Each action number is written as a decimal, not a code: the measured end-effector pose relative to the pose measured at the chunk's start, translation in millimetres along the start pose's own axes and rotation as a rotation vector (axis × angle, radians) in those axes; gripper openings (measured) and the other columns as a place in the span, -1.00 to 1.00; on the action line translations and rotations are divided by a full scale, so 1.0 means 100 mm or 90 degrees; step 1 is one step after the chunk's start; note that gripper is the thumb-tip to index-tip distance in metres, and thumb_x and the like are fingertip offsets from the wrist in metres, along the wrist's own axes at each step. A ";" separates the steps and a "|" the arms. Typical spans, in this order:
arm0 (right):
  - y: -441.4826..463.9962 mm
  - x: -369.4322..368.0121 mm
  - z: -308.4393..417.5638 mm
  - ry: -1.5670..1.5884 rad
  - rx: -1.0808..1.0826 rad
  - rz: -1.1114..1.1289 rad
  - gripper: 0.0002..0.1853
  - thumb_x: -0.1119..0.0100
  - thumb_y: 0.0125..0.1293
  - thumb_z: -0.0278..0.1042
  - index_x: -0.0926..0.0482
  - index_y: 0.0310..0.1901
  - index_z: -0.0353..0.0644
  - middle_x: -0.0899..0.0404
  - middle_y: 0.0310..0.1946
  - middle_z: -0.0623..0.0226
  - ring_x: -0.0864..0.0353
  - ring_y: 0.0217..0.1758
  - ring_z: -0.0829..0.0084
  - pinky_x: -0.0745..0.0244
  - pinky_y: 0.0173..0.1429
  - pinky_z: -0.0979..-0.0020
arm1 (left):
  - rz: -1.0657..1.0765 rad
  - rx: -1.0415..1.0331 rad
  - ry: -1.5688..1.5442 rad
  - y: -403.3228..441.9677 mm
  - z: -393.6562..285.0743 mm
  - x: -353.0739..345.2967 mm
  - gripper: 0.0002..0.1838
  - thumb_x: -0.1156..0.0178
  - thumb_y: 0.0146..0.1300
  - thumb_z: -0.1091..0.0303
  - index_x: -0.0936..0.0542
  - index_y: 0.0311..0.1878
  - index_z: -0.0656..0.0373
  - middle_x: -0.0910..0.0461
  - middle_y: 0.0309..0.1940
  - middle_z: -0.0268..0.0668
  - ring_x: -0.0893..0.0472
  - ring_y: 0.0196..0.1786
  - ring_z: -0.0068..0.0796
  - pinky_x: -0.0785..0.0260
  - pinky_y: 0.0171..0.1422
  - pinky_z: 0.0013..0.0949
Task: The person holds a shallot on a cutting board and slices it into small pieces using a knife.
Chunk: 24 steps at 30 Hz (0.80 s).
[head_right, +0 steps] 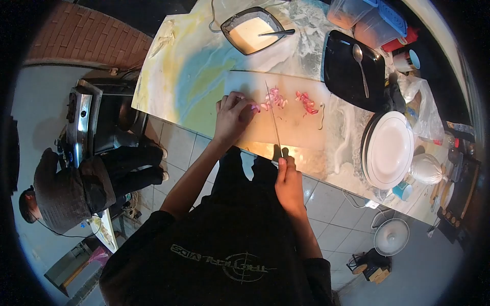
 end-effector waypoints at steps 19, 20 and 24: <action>0.06 -0.21 0.00 0.023 -0.021 0.084 -0.57 0.25 0.68 -0.12 -0.44 0.16 -0.34 -0.58 -0.25 -0.31 -0.59 -0.14 -0.34 -0.46 -0.07 -0.03 | -0.038 0.007 0.005 -0.12 0.01 -0.07 -0.68 -0.50 0.11 0.20 -0.72 -0.03 -0.13 -0.51 -0.03 -0.38 -0.49 0.06 -0.29 -0.23 0.17 -0.13; 0.07 -0.22 0.03 0.022 -0.021 0.085 -0.57 0.25 0.68 -0.12 -0.44 0.16 -0.34 -0.58 -0.25 -0.31 -0.59 -0.14 -0.34 -0.46 -0.07 -0.03 | -0.038 0.008 0.005 -0.12 0.02 -0.07 -0.68 -0.50 0.11 0.20 -0.72 -0.03 -0.13 -0.51 -0.03 -0.38 -0.49 0.06 -0.29 -0.23 0.17 -0.13; 0.07 -0.27 0.04 0.028 -0.038 0.091 -0.54 0.26 0.69 -0.10 -0.44 0.21 -0.36 -0.58 -0.21 -0.34 -0.58 -0.09 -0.35 -0.47 -0.03 -0.03 | -0.030 0.016 -0.006 -0.09 -0.02 -0.04 -0.70 -0.47 0.13 0.19 -0.72 -0.04 -0.19 -0.49 -0.04 -0.42 -0.47 0.05 -0.31 -0.21 0.15 -0.16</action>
Point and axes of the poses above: each hand's wrist, its own y-axis towards the middle knuckle, its own x-axis out of the back of the hand, z = x × y, the point moved 9 cm from there along y, towards the middle knuckle
